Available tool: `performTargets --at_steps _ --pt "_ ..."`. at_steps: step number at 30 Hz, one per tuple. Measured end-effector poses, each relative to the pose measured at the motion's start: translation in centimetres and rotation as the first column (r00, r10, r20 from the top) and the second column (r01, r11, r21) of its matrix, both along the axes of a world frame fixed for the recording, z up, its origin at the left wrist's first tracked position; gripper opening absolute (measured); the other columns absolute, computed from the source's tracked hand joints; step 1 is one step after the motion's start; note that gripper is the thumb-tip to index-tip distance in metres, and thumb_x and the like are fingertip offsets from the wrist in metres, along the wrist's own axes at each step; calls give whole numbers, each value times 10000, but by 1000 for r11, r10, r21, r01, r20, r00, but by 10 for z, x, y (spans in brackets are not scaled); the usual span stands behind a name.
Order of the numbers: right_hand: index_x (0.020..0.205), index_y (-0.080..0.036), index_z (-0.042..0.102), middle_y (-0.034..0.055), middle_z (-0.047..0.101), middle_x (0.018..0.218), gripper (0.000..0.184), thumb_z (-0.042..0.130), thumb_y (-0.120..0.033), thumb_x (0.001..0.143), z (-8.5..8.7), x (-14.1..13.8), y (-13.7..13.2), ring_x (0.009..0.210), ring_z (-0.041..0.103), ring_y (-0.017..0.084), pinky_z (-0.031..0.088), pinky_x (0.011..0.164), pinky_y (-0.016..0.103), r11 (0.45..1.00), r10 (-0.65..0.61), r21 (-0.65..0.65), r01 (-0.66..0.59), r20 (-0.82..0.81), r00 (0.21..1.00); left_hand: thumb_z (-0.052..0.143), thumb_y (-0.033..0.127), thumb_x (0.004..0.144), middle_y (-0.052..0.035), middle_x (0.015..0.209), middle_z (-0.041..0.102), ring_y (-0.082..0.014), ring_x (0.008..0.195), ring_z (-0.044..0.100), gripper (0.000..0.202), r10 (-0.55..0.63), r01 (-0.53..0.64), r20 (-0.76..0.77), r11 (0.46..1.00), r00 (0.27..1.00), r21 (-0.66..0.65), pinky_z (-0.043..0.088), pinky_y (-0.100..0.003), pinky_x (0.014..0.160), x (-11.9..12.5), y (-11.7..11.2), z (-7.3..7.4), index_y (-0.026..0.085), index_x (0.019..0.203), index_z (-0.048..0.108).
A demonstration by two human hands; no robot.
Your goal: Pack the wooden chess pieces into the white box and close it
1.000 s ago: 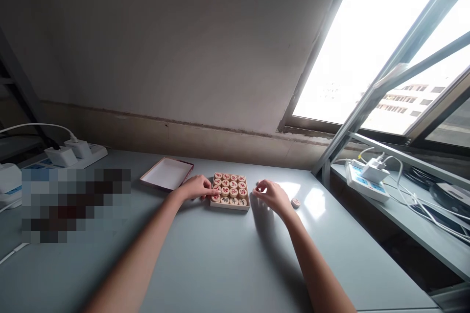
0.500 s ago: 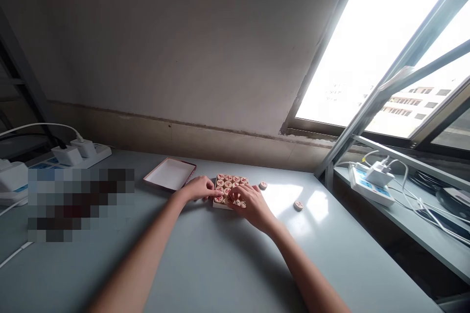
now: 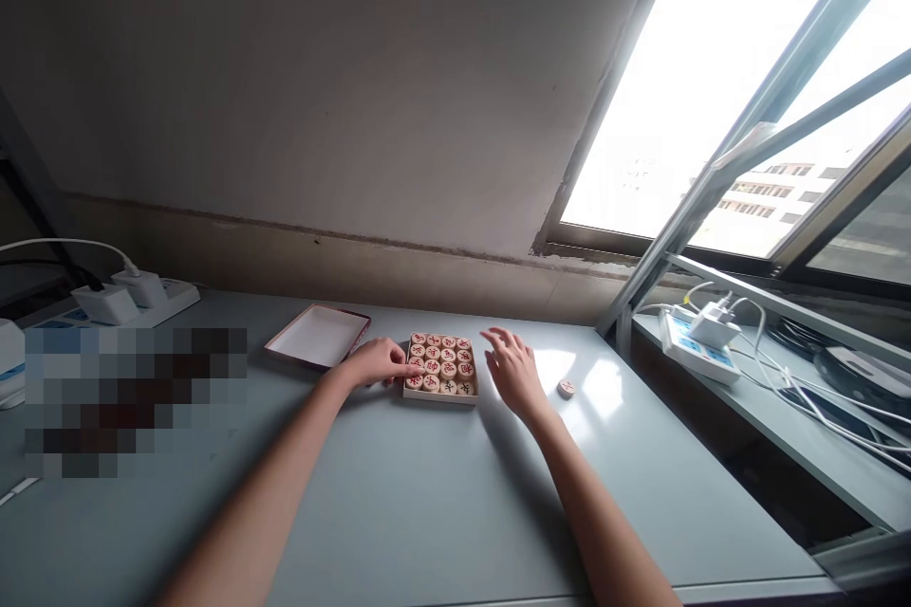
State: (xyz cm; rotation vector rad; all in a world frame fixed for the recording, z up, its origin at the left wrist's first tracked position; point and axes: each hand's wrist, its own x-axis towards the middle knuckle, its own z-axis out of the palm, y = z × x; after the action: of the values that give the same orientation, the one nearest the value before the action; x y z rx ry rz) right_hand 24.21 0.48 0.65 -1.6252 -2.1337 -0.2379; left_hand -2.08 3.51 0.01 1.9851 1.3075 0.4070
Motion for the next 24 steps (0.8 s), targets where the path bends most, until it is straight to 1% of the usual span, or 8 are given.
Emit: performTargets --at_steps 1,3,5,8,11,15,19,24 --pt "1221 -196 496 127 478 1293 357 388 -179 881 -4 8 4 1141 462 258 379 868 397 998 -50 -33 51 16 999 565 737 563 -1 477 520 -99 426 384 573 -1 1 -4 1000 1000 4 226 -240 447 0 1 -1 165 535 559" --pt "1243 -167 485 139 473 1303 386 371 -150 875 -11 20 9 1139 476 248 380 901 392 989 -70 -126 73 29 997 565 728 575 -2 479 525 -101 433 399 563 -4 5 -11 1000 1000 17 236 -238 459 -1 2 -3 166 535 556" --pt "1166 -148 549 134 559 1187 346 348 -148 884 -13 26 10 1048 537 220 406 874 352 981 -27 -195 25 -6 1000 565 721 583 -4 481 529 -104 438 408 558 -8 8 -10 1000 1000 26 242 -237 466 -1 2 -4 166 531 548" --pt "971 -148 636 103 629 981 258 400 -177 870 -2 26 4 866 591 191 448 763 303 972 18 -229 -48 -132 991 568 720 579 -5 482 528 -106 440 409 558 -12 13 -4 1000 1000 24 241 -237 464 -1 2 -3 165 529 548" --pt "934 -175 645 69 650 906 178 528 -254 826 18 20 -5 796 604 176 466 732 297 944 123 -259 -206 -305 945 562 725 579 -1 483 517 -106 442 397 563 -15 15 1 999 1000 30 233 -238 456 -1 1 -2 163 546 562" --pt "915 -214 636 37 660 899 179 571 -342 808 35 4 -16 773 607 163 486 687 292 858 287 -263 -441 -468 836 552 735 580 5 481 497 -103 440 380 574 -16 15 7 999 1000 39 232 -238 456 -1 0 -1 162 558 564" --pt "856 -205 631 24 638 850 110 608 -290 791 32 -14 -23 739 581 143 472 680 279 813 402 -243 -529 -422 812 548 739 579 5 475 493 -103 432 372 576 -21 21 5 999 1000 33 230 -243 448 0 -2 2 164 544 545" --pt "898 -216 628 36 594 954 108 612 -247 796 24 -25 -25 840 564 150 457 725 277 808 464 -200 -555 -365 807 556 718 589 4 467 492 -104 428 376 556 -15 15 -13 999 1000 47 234 -241 445 1 -1 1 165 536 524"
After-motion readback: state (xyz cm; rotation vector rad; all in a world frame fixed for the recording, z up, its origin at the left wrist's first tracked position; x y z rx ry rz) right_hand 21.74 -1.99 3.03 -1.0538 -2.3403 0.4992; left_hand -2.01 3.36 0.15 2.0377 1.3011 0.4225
